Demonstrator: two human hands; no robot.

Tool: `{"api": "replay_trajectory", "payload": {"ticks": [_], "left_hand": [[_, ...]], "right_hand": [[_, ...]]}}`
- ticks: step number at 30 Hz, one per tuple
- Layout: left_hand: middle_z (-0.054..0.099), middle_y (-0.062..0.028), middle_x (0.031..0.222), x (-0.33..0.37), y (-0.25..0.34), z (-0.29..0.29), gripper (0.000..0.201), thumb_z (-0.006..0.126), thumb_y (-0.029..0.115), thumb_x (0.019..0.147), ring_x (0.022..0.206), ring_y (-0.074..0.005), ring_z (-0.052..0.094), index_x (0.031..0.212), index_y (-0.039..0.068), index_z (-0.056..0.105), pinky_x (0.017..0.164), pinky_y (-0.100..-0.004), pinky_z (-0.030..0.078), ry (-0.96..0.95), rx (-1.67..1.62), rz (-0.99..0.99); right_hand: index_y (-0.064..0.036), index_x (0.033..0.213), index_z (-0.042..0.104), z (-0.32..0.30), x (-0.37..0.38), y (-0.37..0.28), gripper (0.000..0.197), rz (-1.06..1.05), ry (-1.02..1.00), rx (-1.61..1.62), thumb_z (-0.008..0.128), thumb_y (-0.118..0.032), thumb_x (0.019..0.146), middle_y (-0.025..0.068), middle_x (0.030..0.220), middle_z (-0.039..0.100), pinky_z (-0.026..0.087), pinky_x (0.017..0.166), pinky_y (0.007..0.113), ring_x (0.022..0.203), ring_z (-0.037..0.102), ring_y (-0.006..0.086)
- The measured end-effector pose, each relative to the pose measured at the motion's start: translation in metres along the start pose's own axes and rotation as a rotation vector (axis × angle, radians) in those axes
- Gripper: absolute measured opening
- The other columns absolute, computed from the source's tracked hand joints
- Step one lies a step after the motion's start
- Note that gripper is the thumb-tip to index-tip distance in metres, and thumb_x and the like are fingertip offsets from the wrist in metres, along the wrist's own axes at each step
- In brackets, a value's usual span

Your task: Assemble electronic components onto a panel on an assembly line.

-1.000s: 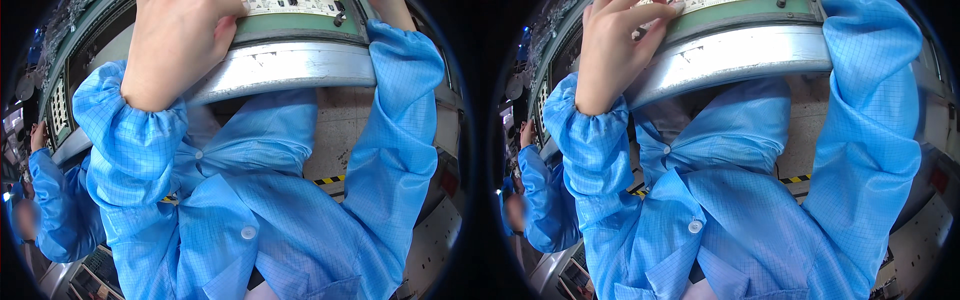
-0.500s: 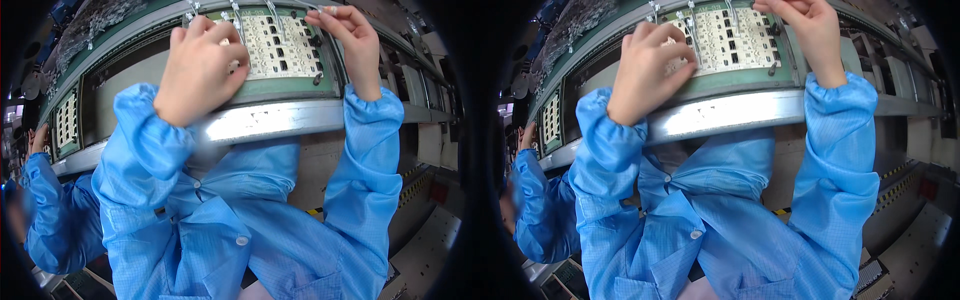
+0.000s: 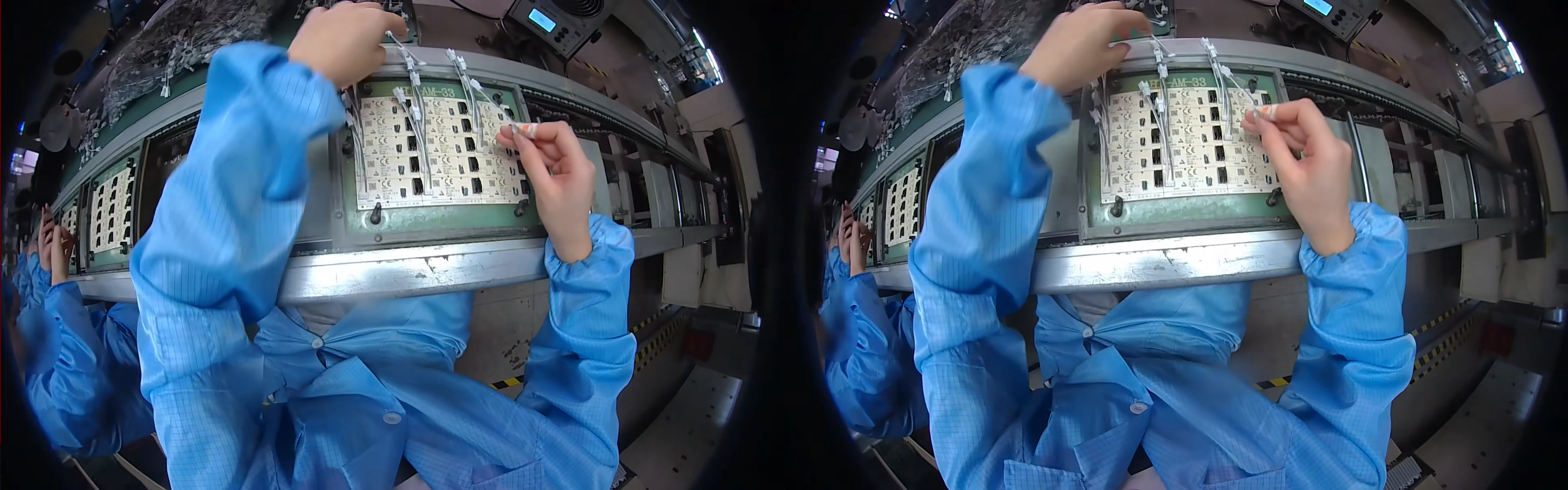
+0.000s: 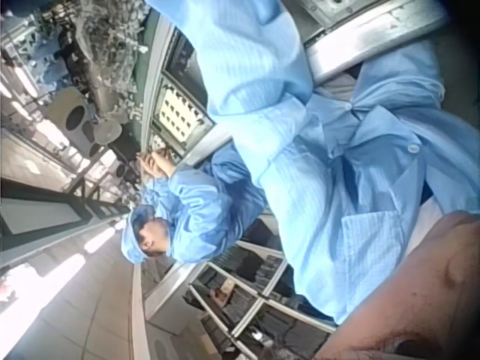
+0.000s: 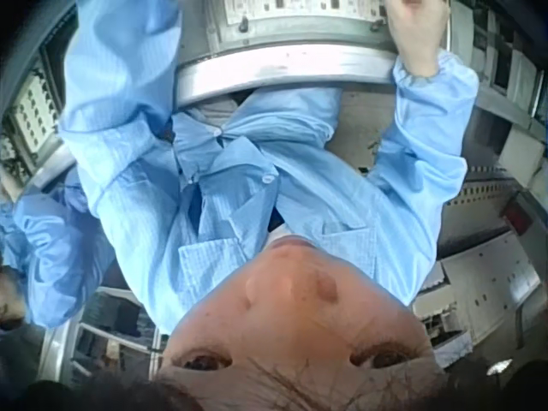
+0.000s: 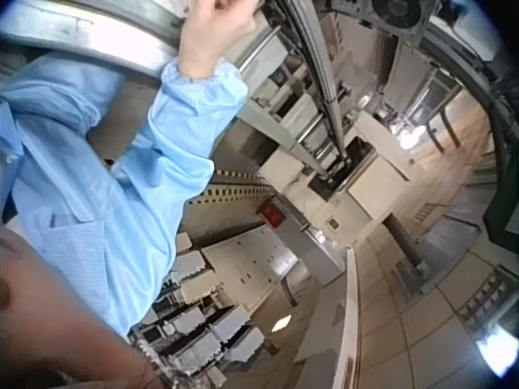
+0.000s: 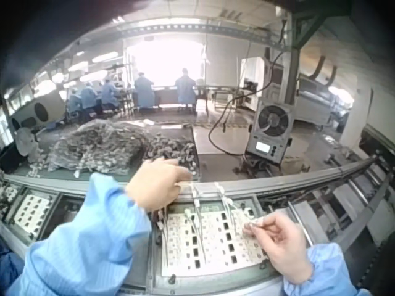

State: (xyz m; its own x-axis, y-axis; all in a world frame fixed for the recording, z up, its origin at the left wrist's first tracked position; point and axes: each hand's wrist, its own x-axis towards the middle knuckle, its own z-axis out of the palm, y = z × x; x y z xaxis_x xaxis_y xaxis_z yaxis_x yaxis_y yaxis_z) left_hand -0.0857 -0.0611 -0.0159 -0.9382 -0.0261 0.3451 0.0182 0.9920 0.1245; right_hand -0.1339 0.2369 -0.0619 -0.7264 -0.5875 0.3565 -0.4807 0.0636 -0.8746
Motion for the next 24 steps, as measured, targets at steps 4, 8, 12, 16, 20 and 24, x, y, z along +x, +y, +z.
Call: {"api": "replay_trajectory", "payload": {"ticks": [4, 8, 12, 16, 20, 24], "left_hand": [[0.075, -0.0128, 0.092, 0.017, 0.031, 0.012, 0.025, 0.066, 0.023, 0.079, 0.099, -0.0327, 0.071, 0.097, 0.01, 0.078, 0.087, -0.0494, 0.047, -0.02, -0.053, 0.03], [0.074, -0.0105, 0.087, 0.022, 0.039, 0.044, 0.014, 0.066, 0.017, 0.077, 0.091, -0.03, 0.068, 0.079, 0.008, 0.076, 0.085, -0.0488, 0.043, 0.149, 0.207, 0.004], [0.075, -0.0085, 0.087, 0.026, 0.035, 0.06, 0.012, 0.067, 0.017, 0.079, 0.093, -0.0275, 0.069, 0.081, 0.01, 0.077, 0.085, -0.0478, 0.043, 0.2, 0.291, -0.041], [0.076, -0.0112, 0.087, 0.037, 0.046, 0.044, 0.014, 0.066, 0.017, 0.082, 0.089, -0.0303, 0.073, 0.084, 0.009, 0.077, 0.083, -0.0475, 0.048, 0.154, 0.229, -0.141], [0.074, -0.0204, 0.088, 0.04, 0.042, 0.04, 0.019, 0.064, 0.017, 0.084, 0.085, -0.0356, 0.074, 0.088, 0.002, 0.075, 0.077, -0.0436, 0.058, 0.512, -0.269, -0.058], [0.076, -0.0181, 0.089, 0.044, 0.052, 0.04, 0.019, 0.065, 0.012, 0.084, 0.083, -0.0311, 0.075, 0.095, 0.001, 0.076, 0.078, -0.0387, 0.058, 0.319, -0.706, -0.139]], "right_hand": [[0.0071, 0.109, 0.058, -0.003, -0.013, -0.003, 0.007, 0.011, 0.0, -0.1, 0.058, 0.005, 0.102, 0.0181, 0.108, 0.075, 0.058, 0.093, 0.029, 0.105, 0.074, 0.0226], [0.0086, 0.111, 0.059, -0.003, -0.013, -0.005, 0.011, 0.048, -0.09, -0.176, 0.059, 0.006, 0.101, 0.0181, 0.108, 0.074, 0.058, 0.093, 0.029, 0.106, 0.074, 0.0229], [0.006, 0.1, 0.068, -0.001, -0.006, -0.006, 0.008, -0.132, -0.139, -0.508, 0.069, 0.003, 0.093, 0.0105, 0.099, 0.074, 0.056, 0.081, 0.026, 0.09, 0.071, 0.0149], [0.004, 0.096, 0.07, -0.004, -0.003, 0.003, 0.01, -0.17, -0.178, -0.484, 0.074, 0.002, 0.087, 0.0075, 0.09, 0.068, 0.052, 0.072, 0.028, 0.081, 0.064, 0.0149], [-0.0011, 0.095, 0.072, -0.006, -0.005, 0.002, 0.012, -0.252, -0.193, -0.689, 0.077, -0.005, 0.085, 0.0045, 0.087, 0.063, 0.042, 0.079, 0.033, 0.081, 0.06, 0.0181], [-0.0076, 0.092, 0.071, -0.009, -0.009, 0.001, 0.009, -0.35, -0.157, -0.844, 0.077, -0.011, 0.086, 0.0001, 0.086, 0.062, 0.032, 0.087, 0.035, 0.084, 0.057, 0.0181]]}}
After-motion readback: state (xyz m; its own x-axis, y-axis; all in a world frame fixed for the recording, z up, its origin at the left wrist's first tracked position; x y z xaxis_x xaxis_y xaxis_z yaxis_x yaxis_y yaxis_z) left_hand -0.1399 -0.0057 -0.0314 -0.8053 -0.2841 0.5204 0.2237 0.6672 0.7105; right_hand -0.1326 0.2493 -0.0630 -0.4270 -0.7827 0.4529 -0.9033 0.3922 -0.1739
